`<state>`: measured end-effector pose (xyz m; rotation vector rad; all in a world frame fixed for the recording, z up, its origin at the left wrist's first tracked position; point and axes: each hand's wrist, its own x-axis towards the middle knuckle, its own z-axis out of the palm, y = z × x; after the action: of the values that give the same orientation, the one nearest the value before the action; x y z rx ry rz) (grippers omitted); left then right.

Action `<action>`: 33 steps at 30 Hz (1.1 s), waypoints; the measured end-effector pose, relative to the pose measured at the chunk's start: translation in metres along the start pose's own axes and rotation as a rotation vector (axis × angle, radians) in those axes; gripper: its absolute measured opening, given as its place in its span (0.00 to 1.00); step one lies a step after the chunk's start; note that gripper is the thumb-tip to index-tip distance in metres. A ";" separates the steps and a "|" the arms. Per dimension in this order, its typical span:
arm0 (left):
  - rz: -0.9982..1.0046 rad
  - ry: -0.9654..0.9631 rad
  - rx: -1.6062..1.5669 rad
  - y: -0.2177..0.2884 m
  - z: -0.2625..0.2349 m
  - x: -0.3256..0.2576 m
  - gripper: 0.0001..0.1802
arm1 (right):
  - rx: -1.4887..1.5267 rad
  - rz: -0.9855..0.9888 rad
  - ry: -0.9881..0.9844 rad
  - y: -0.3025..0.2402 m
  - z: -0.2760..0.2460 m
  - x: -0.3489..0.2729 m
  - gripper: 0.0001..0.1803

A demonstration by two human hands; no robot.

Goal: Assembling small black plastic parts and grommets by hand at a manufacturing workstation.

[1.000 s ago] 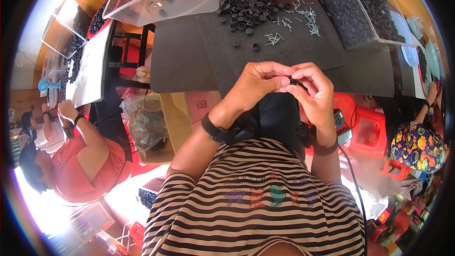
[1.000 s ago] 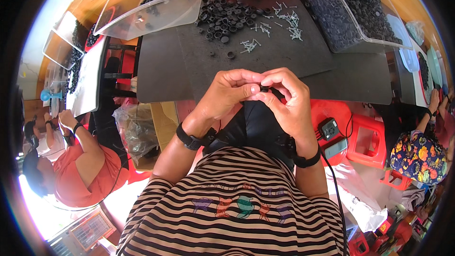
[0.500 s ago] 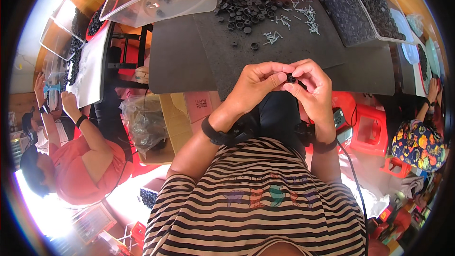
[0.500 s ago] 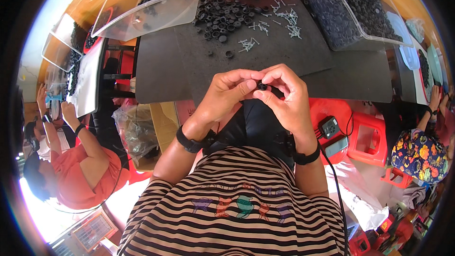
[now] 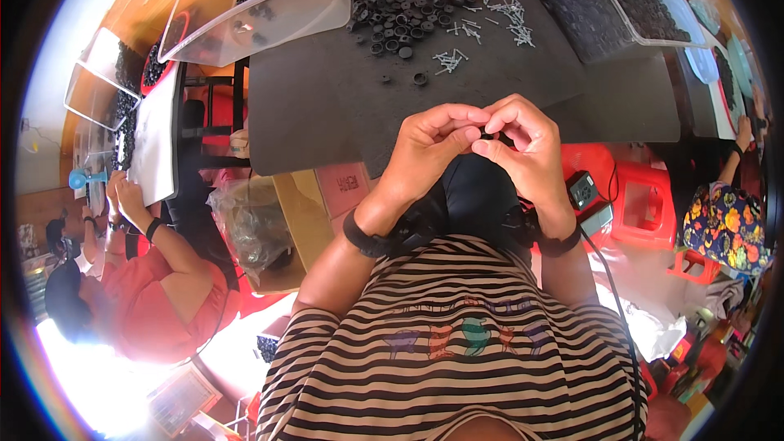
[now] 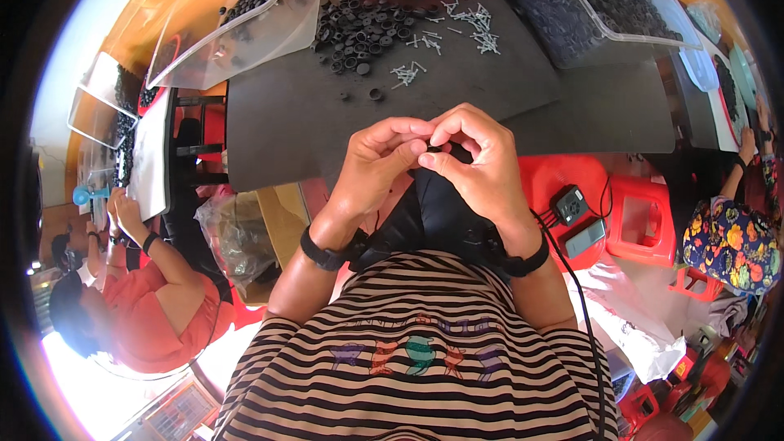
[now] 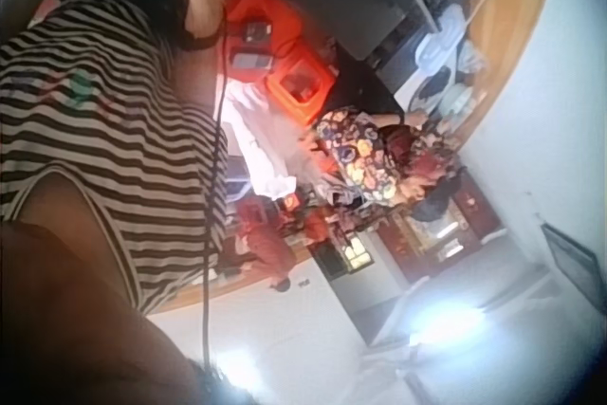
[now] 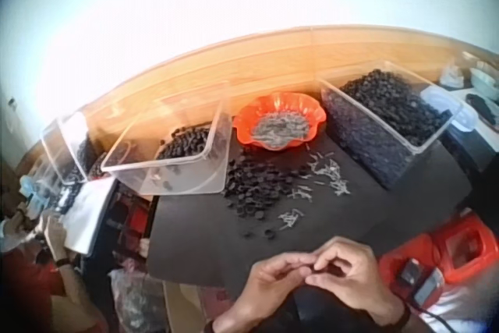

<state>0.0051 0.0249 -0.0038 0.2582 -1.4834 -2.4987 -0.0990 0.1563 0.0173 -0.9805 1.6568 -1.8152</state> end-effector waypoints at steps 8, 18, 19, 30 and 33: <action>0.067 0.017 0.106 -0.002 0.002 0.000 0.12 | 0.117 -0.002 0.063 0.008 0.002 -0.003 0.13; 0.007 0.044 -0.103 0.016 0.010 -0.004 0.17 | 0.069 -0.183 0.099 0.018 0.006 0.003 0.13; -0.014 0.043 -0.095 0.016 0.009 -0.004 0.17 | 0.020 -0.206 0.082 0.017 0.006 0.004 0.14; 0.581 0.354 0.807 0.179 -0.052 0.030 0.11 | -0.220 -0.347 0.168 0.016 -0.016 0.022 0.16; 0.404 0.447 0.964 0.216 -0.086 0.045 0.16 | -0.254 -0.348 0.190 0.019 -0.010 0.027 0.11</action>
<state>0.0062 -0.1604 0.1440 0.5477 -2.1181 -1.1717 -0.1260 0.1393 0.0036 -1.3084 1.9692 -2.0035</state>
